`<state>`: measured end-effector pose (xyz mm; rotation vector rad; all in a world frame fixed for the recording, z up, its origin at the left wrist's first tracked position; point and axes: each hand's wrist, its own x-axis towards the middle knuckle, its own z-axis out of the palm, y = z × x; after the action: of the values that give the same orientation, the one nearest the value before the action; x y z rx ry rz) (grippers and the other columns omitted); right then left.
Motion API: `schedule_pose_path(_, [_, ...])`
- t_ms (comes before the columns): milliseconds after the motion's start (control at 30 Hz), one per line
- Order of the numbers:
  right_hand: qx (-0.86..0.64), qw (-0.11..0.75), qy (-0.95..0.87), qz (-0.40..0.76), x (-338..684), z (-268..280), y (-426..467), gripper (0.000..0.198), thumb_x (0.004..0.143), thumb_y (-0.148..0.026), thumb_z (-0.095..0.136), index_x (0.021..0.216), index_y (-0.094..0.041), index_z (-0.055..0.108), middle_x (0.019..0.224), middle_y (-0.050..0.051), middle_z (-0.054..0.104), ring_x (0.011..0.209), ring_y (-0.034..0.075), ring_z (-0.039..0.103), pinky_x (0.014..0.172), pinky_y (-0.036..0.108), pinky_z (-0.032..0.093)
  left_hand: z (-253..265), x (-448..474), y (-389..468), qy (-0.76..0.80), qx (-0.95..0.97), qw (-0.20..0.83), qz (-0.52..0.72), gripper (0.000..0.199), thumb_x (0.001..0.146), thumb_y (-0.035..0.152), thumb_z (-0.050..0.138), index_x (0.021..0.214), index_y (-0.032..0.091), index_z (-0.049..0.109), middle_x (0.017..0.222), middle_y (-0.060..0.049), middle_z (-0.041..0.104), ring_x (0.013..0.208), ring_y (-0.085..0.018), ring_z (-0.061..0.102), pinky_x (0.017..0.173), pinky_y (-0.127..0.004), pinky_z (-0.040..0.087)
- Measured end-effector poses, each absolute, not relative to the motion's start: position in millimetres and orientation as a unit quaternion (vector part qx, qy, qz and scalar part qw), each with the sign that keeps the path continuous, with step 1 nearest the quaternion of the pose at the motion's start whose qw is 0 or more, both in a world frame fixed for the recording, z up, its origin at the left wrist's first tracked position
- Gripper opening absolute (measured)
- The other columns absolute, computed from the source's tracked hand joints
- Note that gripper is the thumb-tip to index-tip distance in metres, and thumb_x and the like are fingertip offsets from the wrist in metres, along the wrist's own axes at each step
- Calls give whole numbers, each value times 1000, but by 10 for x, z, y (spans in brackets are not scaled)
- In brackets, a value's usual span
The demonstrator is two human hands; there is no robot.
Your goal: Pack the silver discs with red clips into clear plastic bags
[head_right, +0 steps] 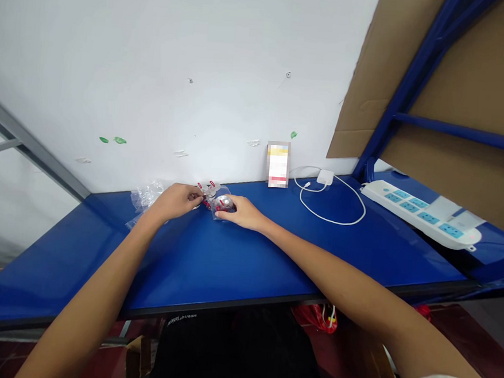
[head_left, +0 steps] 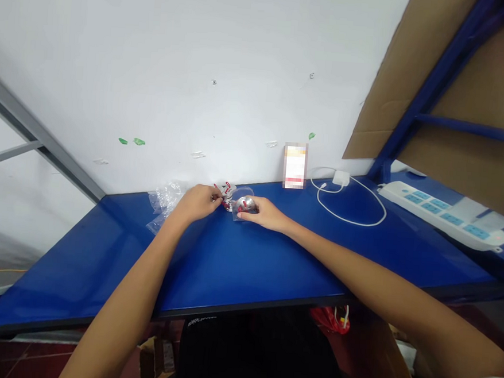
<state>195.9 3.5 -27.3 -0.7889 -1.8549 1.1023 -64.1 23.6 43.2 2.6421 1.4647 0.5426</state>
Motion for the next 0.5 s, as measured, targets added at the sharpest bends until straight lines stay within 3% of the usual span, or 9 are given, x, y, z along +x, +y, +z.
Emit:
schedule_pose_path(167, [-332, 394, -742, 429, 1965, -252, 34, 32, 91, -40, 82, 113, -18, 79, 109, 7, 83, 100, 27, 77, 89, 38, 59, 485, -629, 213, 500, 838, 1, 218, 26, 96, 33, 60, 97, 25, 85, 90, -10, 83, 82, -31, 75, 76, -38, 51])
schedule_pose_path(300, [-346, 388, -748, 413, 1966, -248, 41, 31, 91, -41, 82, 112, -18, 79, 109, 7, 83, 101, 28, 77, 87, 36, 58, 529, -587, 169, 507, 800, 19, 321, 25, 98, 36, 61, 99, 23, 82, 94, -8, 83, 89, -29, 76, 82, -38, 54])
schedule_pose_path(500, [-350, 385, -749, 410, 1974, -242, 39, 30, 91, -40, 82, 111, -18, 80, 108, 7, 83, 101, 27, 78, 88, 36, 59, 617, -508, 107, 437, 677, 218, 550, 21, 98, 42, 65, 95, 21, 71, 89, -3, 75, 74, -19, 69, 70, -31, 56])
